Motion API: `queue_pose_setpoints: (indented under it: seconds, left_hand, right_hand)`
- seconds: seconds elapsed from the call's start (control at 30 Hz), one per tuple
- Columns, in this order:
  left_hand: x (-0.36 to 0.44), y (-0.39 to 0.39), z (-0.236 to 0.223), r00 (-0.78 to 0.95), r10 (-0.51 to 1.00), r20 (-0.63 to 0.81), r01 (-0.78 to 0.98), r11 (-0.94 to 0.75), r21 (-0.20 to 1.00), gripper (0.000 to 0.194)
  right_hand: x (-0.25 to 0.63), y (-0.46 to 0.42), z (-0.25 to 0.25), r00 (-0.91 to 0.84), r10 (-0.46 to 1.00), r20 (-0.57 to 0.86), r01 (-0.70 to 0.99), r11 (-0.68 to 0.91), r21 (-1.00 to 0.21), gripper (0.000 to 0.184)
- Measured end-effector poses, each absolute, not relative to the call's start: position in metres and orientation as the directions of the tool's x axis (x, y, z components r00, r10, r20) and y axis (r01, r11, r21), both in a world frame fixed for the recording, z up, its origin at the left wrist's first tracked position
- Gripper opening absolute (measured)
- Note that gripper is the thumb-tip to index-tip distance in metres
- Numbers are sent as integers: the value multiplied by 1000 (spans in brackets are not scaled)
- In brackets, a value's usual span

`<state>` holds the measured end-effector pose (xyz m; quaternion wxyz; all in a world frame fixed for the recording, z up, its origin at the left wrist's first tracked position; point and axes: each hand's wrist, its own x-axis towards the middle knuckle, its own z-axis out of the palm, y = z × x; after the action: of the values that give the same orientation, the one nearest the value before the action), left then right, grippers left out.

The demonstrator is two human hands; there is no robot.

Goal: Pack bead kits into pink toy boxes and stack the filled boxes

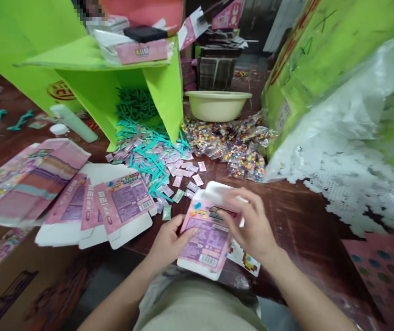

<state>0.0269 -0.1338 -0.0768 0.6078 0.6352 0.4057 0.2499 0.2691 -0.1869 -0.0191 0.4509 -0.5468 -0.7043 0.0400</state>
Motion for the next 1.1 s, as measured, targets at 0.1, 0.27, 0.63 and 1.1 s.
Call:
queue_pose_setpoints:
  seconds: [0.1, 0.27, 0.63, 1.1]
  left_hand:
    - [22, -127, -93, 604, 779, -169, 90, 144, 985, 60]
    - [18, -118, -100, 808, 573, -136, 41, 176, 984, 121]
    - [29, -111, -75, 578, 815, -48, 123, -30, 992, 21]
    - [34, -108, -60, 572, 802, -169, 172, 84, 982, 23]
  right_hand:
    - [288, -206, -58, 164, 921, 353, 565, 206, -799, 69]
    - [290, -232, -96, 123, 991, -45, -73, -36, -997, 66]
    - [297, -237, -67, -122, 982, 145, 425, 184, -886, 49]
    - [267, -208, -54, 228, 972, -55, 203, -102, -974, 24]
